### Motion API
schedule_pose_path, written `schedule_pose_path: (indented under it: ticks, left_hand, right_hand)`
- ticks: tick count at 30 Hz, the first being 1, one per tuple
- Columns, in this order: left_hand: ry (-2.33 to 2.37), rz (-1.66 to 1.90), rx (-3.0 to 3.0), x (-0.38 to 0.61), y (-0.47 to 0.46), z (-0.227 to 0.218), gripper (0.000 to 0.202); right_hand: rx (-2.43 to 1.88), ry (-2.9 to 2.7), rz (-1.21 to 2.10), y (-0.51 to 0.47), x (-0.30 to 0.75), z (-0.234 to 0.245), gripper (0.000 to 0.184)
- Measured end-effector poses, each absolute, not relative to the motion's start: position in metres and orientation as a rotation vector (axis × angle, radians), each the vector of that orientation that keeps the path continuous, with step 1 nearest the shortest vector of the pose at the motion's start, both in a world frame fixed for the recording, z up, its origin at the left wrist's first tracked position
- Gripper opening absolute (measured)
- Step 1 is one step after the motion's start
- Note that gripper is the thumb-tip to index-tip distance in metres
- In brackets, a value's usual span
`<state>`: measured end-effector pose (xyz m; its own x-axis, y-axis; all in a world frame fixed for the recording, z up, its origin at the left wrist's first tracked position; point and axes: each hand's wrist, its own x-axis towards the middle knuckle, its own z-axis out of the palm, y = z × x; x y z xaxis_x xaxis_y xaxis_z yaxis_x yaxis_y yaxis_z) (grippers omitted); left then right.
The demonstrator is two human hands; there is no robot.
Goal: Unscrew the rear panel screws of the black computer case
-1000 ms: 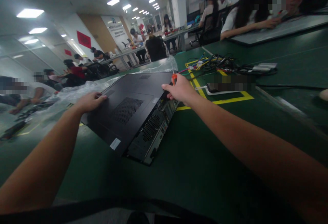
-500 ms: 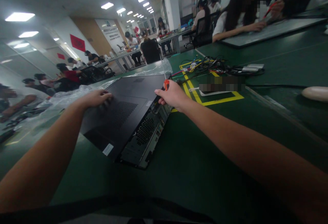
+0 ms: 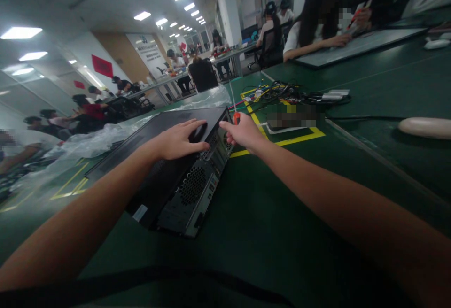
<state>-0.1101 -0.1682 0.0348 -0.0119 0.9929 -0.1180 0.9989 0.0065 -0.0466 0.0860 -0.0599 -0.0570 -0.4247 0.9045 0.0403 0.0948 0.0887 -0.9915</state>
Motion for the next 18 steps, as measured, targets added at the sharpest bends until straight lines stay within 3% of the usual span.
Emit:
schedule_pose_path:
  ticks: [7, 12, 18]
  left_hand:
    - [2.234, -0.271, 2.119, -0.104, -0.164, 0.045, 0.125]
    - [2.230, -0.307, 2.226, -0.093, -0.161, 0.036, 0.117]
    - [2.219, -0.176, 2.292, -0.089, -0.095, 0.033, 0.110]
  right_hand:
    - [-1.134, -1.730, 1.138, -0.062, 0.133, -0.094, 0.042]
    - [-1.119, -1.745, 1.103, -0.070, 0.130, -0.111, 0.041]
    - [-1.098, -1.764, 1.098, -0.076, 0.124, -0.127, 0.042]
